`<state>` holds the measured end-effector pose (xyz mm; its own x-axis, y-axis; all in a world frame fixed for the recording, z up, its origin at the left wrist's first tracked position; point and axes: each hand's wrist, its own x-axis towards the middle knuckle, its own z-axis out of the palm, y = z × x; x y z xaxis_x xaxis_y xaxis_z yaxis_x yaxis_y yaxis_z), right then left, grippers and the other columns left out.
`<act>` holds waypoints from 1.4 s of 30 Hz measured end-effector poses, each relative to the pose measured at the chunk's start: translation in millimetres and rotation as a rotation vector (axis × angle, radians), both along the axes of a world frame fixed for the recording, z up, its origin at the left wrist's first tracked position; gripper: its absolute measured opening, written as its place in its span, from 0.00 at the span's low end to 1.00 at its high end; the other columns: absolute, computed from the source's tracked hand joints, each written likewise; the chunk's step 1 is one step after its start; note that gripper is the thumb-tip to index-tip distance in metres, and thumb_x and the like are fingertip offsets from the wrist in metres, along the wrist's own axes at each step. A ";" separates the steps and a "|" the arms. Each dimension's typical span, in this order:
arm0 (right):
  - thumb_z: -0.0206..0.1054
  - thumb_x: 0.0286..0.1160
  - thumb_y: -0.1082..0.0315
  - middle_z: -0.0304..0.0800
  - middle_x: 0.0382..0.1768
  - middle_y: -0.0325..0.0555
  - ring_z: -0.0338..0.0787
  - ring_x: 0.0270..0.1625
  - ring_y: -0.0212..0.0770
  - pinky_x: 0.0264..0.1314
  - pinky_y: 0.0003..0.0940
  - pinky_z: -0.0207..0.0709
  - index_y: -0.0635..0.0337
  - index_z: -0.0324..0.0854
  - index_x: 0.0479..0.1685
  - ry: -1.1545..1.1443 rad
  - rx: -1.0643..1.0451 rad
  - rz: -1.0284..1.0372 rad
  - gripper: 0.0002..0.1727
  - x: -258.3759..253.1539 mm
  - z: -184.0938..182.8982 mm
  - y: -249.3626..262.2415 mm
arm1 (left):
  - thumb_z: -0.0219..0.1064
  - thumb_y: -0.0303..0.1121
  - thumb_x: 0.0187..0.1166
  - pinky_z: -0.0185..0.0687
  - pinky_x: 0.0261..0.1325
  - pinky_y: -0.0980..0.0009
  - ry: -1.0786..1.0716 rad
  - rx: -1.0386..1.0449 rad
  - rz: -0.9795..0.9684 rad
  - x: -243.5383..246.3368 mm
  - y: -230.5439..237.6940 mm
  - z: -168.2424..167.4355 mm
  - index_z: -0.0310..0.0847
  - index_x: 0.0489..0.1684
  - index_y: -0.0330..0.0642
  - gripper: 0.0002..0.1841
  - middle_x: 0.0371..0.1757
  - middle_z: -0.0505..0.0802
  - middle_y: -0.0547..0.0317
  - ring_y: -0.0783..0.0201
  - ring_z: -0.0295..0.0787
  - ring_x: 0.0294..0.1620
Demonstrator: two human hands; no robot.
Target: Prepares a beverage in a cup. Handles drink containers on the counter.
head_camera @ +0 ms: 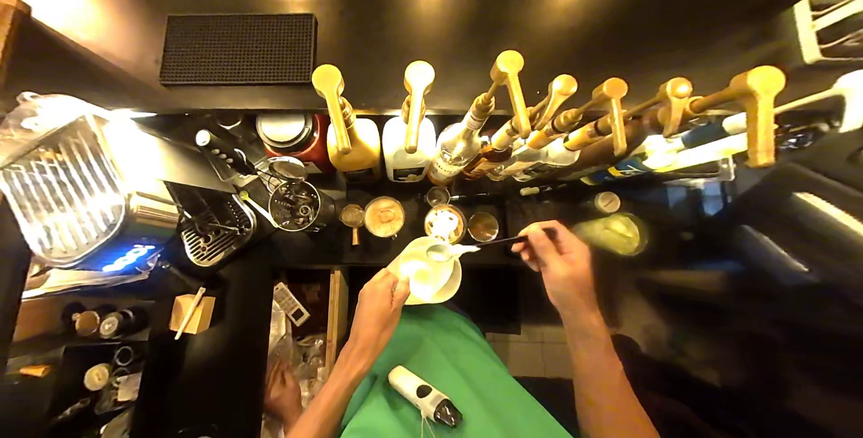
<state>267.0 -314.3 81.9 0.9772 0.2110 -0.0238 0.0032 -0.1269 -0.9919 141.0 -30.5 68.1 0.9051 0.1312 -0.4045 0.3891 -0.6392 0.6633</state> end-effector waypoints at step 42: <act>0.58 0.88 0.67 0.90 0.31 0.40 0.80 0.26 0.27 0.26 0.20 0.72 0.64 0.87 0.47 0.231 0.067 0.040 0.12 6.2 -33.2 20.3 | 0.54 0.40 0.89 0.82 0.38 0.70 -0.154 -0.031 0.049 -8.4 -0.8 -4.2 0.82 0.25 0.39 0.21 0.32 0.83 0.58 0.67 0.82 0.32</act>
<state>273.1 -294.0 48.7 0.9382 0.2583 -0.2303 -0.2210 -0.0649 -0.9731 132.7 -31.3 63.9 0.9495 0.1667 -0.2658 0.3116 -0.6005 0.7364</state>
